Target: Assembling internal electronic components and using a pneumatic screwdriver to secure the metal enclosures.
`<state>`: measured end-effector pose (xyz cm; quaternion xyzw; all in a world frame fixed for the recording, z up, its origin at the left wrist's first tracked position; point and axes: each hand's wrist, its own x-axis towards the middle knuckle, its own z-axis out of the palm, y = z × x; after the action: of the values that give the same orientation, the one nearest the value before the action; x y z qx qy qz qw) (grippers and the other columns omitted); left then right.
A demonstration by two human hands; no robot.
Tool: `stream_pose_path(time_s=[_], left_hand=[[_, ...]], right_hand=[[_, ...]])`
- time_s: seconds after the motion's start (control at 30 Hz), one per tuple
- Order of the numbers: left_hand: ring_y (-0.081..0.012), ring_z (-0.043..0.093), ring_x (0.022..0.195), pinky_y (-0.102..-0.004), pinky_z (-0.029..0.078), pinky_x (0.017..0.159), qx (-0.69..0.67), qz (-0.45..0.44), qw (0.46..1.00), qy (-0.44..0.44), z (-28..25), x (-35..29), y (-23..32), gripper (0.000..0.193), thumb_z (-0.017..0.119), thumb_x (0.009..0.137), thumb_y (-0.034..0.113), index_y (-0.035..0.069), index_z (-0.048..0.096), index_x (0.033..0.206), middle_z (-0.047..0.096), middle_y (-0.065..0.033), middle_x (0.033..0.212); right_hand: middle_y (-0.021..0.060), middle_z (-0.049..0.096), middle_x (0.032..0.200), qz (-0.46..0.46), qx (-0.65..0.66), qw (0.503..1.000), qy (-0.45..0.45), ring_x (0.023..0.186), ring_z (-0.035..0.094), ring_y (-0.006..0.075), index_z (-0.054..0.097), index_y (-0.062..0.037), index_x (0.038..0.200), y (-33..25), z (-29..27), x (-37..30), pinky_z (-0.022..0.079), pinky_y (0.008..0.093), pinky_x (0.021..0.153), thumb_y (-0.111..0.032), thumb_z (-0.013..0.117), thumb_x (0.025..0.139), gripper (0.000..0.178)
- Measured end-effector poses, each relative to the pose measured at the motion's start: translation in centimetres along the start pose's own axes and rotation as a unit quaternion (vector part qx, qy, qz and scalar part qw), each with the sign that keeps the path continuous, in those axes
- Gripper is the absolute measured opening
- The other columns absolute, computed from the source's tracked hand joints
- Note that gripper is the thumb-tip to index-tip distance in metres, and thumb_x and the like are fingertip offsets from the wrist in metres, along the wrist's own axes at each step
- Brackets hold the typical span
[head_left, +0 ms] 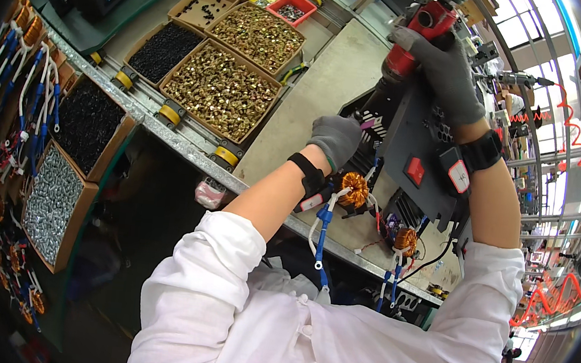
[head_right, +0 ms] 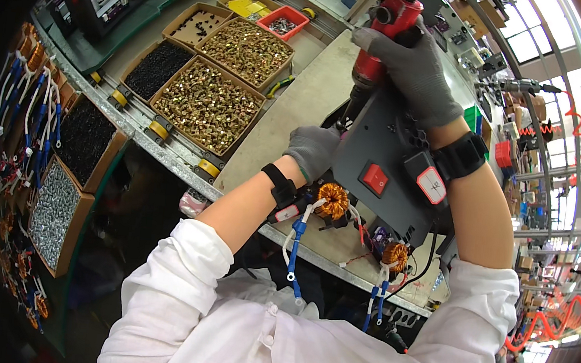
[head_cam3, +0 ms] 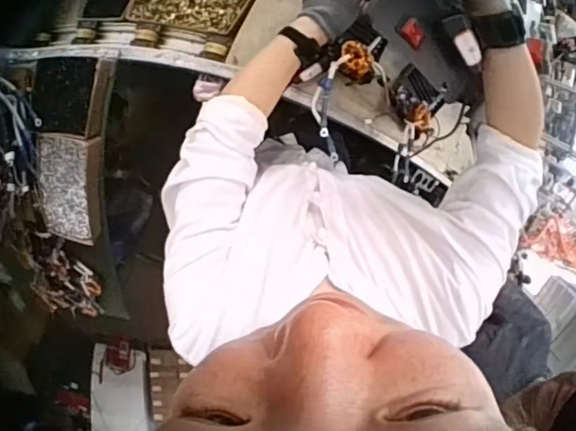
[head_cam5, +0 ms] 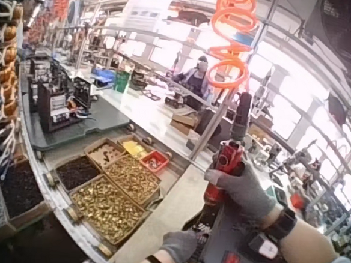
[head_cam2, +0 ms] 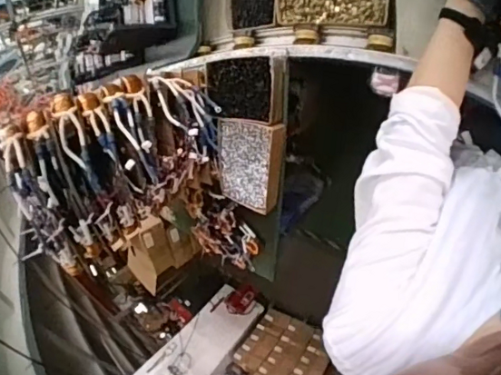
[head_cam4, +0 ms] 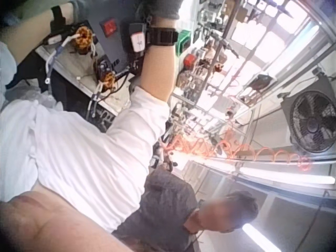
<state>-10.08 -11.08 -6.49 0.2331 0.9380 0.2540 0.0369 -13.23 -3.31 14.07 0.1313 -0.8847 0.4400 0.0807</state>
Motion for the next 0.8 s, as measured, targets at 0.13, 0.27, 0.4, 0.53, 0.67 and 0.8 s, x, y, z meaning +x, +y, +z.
stream_pose_path(time_s=[0.13, 0.27, 0.4, 0.53, 0.67, 0.8], left_hand=[[-0.0274, 0.071, 0.075, -0.0426, 0.052, 0.057, 0.004, -0.006, 1.0, -0.022, -0.2, -0.2, -0.2, 0.025, 0.051, 0.091, 0.028, 0.011, 0.065, 0.101, 0.072, -0.0076, 0.084], [-0.0282, 0.071, 0.077, -0.043, 0.052, 0.057, 0.02, -0.001, 1.0, -0.006, -0.3, 0.1, 0.2, 0.025, 0.054, 0.088, 0.029, 0.011, 0.065, 0.103, 0.072, -0.0079, 0.084], [-0.028, 0.071, 0.078, -0.0418, 0.054, 0.06, -0.004, 0.022, 0.999, 0.03, 1.5, 1.5, 0.4, 0.015, 0.053, 0.087, 0.02, 0.013, 0.065, 0.095, 0.072, -0.0084, 0.085], [-0.0292, 0.071, 0.08, -0.0466, 0.053, 0.06, 0.01, 0.052, 0.998, -0.022, 2.0, 0.8, -1.4, 0.028, 0.055, 0.087, 0.035, 0.013, 0.063, 0.102, 0.071, -0.0091, 0.085], [-0.0296, 0.07, 0.084, -0.0439, 0.053, 0.058, -0.007, 0.091, 0.996, -0.001, 2.1, -0.5, -2.0, 0.034, 0.057, 0.085, 0.039, 0.018, 0.062, 0.111, 0.071, -0.0086, 0.094], [-0.0306, 0.071, 0.08, -0.0437, 0.053, 0.056, -0.171, 0.059, 0.983, 0.043, 9.9, 1.1, -5.6, 0.037, 0.054, 0.086, 0.04, 0.016, 0.061, 0.113, 0.072, -0.0089, 0.089]], right_hand=[[0.0048, 0.065, 0.095, 0.016, 0.008, 1.0, 0.001, 0.087, 0.062, 0.0142, 0.061, -0.0056, 0.11, 0.2, 0.7, -0.3, 0.051, 0.0302, 0.077, -0.031, 0.078, 0.076, 0.045], [0.0042, 0.065, 0.097, 0.022, 0.023, 0.999, -0.007, 0.088, 0.061, 0.0131, 0.061, -0.0056, 0.111, -0.7, 0.0, -0.1, 0.051, 0.0305, 0.078, -0.029, 0.077, 0.078, 0.044], [0.0024, 0.064, 0.094, 0.01, 0.096, 0.995, -0.013, 0.083, 0.059, 0.0105, 0.061, -0.005, 0.112, 0.8, -1.1, 0.9, 0.05, 0.0289, 0.075, -0.021, 0.079, 0.076, 0.043], [0.0027, 0.064, 0.095, 0.016, 0.153, 0.984, 0.093, 0.084, 0.057, 0.0103, 0.059, -0.0054, 0.116, 1.5, 0.5, 2.2, 0.048, 0.0278, 0.078, -0.012, 0.078, 0.072, 0.049], [0.0044, 0.062, 0.082, 0.035, 0.211, 0.943, 0.255, 0.07, 0.06, 0.0151, 0.061, -0.0029, 0.103, -1.1, -7.2, 5.5, 0.051, 0.032, 0.066, -0.018, 0.073, 0.075, 0.034], [0.0076, 0.057, 0.077, -0.017, 0.267, 0.869, 0.417, 0.065, 0.06, 0.0196, 0.056, -0.0004, 0.091, -0.4, -16.5, 9.5, 0.053, 0.0354, 0.061, -0.018, 0.075, 0.072, 0.032]])
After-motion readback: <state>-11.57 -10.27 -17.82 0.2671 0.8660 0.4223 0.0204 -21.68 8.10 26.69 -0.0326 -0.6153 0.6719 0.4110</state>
